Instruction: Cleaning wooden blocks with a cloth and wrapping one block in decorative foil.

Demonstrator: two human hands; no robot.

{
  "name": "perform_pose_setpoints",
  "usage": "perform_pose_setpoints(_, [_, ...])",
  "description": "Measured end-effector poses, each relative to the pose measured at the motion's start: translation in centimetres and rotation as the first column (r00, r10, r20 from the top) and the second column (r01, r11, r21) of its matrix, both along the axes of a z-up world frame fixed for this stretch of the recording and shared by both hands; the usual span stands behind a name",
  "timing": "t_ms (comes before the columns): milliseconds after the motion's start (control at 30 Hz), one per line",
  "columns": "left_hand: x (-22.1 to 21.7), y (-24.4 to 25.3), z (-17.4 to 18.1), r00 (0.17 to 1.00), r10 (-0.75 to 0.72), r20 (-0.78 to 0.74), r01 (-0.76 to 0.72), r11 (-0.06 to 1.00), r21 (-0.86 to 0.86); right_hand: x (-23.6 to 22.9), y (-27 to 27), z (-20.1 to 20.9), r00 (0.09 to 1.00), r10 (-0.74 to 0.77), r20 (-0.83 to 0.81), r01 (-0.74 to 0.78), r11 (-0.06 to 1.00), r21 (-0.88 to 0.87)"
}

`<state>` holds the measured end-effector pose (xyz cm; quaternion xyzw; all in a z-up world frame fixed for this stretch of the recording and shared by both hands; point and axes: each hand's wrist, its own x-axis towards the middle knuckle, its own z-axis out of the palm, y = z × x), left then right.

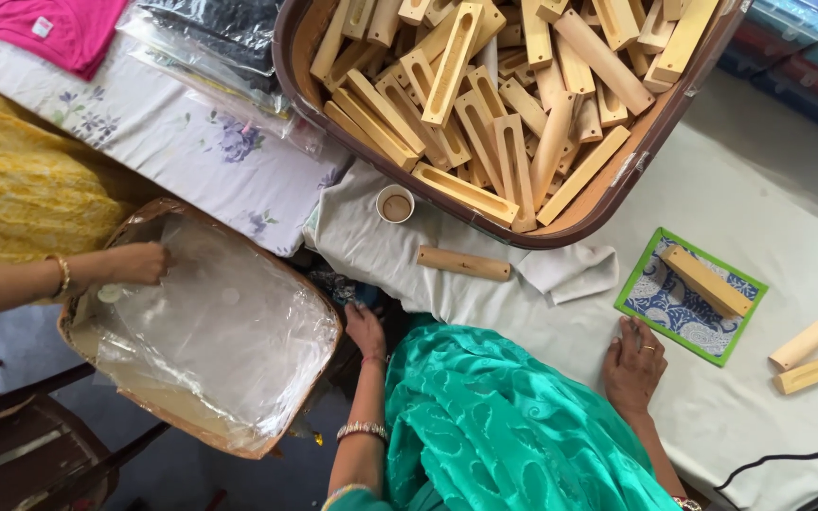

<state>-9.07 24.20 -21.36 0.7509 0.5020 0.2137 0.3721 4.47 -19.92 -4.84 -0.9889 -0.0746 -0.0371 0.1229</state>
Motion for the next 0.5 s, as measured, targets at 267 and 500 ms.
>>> perform_pose_setpoints(267, [-5.1,2.9,8.2,0.883,0.270,0.384,-0.076,0.889,-0.451,1.0,-1.2,0.0,0.999,0.036,0.007,-0.036,0.997,0.073])
perform_pose_setpoints(500, [-3.3,2.0,22.9,0.822,0.260,0.507,0.135,0.776,-0.617,2.9,-3.3,-0.7,0.996,0.078,-0.039,-0.067,0.971,0.230])
